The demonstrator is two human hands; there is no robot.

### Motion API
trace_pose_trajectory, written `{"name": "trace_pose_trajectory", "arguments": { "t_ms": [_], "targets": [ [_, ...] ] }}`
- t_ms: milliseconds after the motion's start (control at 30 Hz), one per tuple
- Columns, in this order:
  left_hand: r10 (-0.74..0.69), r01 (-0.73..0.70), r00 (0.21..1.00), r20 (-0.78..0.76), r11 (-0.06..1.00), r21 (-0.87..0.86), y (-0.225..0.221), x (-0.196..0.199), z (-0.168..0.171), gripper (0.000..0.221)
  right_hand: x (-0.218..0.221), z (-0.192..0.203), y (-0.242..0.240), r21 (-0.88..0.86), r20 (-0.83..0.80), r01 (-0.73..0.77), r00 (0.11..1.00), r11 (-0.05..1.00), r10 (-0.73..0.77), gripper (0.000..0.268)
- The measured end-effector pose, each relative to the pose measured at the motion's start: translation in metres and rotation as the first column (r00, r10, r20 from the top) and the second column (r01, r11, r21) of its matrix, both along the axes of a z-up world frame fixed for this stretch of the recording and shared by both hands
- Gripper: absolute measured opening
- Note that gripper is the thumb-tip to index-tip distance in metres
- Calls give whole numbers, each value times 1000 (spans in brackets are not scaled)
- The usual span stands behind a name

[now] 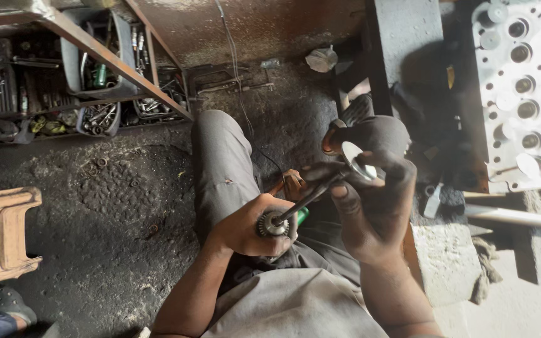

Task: The person holds a metal valve against a spinning tool attached to a drill to clean its surface and then handles the valve to check progress.

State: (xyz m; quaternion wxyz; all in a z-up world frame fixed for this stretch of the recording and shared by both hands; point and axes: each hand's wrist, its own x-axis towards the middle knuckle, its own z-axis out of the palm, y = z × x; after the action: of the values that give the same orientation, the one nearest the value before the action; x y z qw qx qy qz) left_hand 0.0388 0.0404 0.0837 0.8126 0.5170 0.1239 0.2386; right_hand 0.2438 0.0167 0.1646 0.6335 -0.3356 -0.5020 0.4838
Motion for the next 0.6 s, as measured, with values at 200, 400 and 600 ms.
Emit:
{"name": "trace_pose_trajectory", "arguments": {
  "t_ms": [200, 400, 600],
  "targets": [
    [16, -16, 1000, -12, 1000, 8, 0, 0, -3, 11, -4, 5, 2, 116, 246, -20, 969, 993, -9, 40],
    [32, -27, 996, 83, 997, -68, 2, -1, -4, 14, 0, 11, 20, 259, 552, -317, 824, 912, 129, 59],
    [79, -75, 996, 50, 995, -72, 13, -16, -12, 15, 17, -12, 36, 104, 677, -344, 712, 933, 186, 79]
  ]
}}
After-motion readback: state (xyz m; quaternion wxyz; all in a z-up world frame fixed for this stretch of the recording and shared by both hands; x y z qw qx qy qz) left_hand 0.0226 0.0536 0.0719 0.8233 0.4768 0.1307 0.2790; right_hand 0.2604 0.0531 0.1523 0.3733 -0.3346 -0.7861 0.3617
